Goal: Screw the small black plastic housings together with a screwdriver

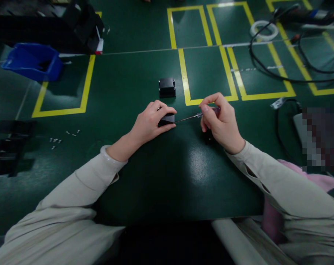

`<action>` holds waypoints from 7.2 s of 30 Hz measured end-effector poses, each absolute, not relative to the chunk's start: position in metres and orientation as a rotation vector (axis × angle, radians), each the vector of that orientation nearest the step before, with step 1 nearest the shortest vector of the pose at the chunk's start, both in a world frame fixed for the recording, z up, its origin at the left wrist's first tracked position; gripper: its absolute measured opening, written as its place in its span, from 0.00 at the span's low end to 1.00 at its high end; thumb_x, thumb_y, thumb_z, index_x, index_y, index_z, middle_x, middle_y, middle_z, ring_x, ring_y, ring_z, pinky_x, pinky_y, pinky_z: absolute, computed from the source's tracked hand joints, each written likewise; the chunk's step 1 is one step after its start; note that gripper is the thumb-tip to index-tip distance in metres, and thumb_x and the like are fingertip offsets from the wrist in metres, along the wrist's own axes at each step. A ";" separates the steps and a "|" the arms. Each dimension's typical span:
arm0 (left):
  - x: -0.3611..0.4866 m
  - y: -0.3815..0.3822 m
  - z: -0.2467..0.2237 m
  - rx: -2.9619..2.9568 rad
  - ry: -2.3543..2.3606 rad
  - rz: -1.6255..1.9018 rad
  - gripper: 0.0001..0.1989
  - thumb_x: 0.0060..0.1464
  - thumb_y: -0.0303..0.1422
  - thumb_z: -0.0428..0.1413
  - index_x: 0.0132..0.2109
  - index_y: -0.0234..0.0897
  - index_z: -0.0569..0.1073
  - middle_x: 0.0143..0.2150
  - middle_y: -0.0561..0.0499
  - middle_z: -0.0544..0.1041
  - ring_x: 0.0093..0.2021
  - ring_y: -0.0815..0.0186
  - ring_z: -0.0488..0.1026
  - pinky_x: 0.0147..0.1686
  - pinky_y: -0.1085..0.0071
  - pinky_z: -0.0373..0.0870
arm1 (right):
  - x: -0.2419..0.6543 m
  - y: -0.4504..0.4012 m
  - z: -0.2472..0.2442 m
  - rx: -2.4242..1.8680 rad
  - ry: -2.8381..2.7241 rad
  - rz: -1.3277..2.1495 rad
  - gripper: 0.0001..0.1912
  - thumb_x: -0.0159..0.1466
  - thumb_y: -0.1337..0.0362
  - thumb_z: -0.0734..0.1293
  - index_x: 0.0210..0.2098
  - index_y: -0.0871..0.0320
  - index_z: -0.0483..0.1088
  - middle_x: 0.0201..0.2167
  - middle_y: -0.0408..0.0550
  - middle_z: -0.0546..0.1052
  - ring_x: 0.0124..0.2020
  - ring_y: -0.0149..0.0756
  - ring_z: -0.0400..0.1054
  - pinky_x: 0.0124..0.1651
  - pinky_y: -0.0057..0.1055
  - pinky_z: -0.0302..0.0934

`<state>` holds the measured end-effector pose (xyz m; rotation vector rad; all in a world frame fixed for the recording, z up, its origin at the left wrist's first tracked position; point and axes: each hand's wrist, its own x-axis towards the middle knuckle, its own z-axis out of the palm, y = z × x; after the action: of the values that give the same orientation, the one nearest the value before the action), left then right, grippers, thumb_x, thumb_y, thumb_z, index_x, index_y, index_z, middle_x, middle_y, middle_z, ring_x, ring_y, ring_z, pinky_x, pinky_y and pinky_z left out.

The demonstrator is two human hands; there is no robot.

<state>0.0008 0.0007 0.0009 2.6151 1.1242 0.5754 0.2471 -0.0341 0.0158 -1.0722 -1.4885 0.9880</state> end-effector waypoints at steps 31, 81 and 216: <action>0.001 0.000 0.001 2.635 1.115 0.589 0.18 0.62 0.39 0.59 0.57 0.41 0.71 0.52 0.44 0.72 0.51 0.56 0.70 0.48 0.60 0.70 | 0.246 -0.034 0.016 -1.074 -1.486 0.936 0.12 0.69 0.52 0.66 0.37 0.53 0.65 0.15 0.33 0.63 0.13 0.25 0.60 0.17 0.28 0.51; 0.001 0.000 0.001 2.619 1.120 0.584 0.18 0.63 0.40 0.58 0.57 0.41 0.70 0.53 0.44 0.72 0.52 0.55 0.69 0.51 0.58 0.69 | 0.246 -0.034 0.017 -1.099 -1.494 0.959 0.14 0.69 0.50 0.65 0.36 0.52 0.64 0.14 0.32 0.62 0.13 0.25 0.59 0.16 0.29 0.49; 0.001 0.000 0.001 2.613 1.118 0.589 0.18 0.62 0.38 0.59 0.58 0.42 0.70 0.53 0.44 0.72 0.52 0.55 0.70 0.51 0.57 0.69 | 0.248 -0.034 0.018 -1.120 -1.525 0.972 0.15 0.69 0.49 0.65 0.34 0.52 0.63 0.14 0.33 0.60 0.13 0.26 0.59 0.17 0.29 0.48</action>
<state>0.0009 0.0002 0.0014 2.6130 1.1177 0.5893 0.2476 -0.0338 0.0176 -1.1195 -1.5253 0.9723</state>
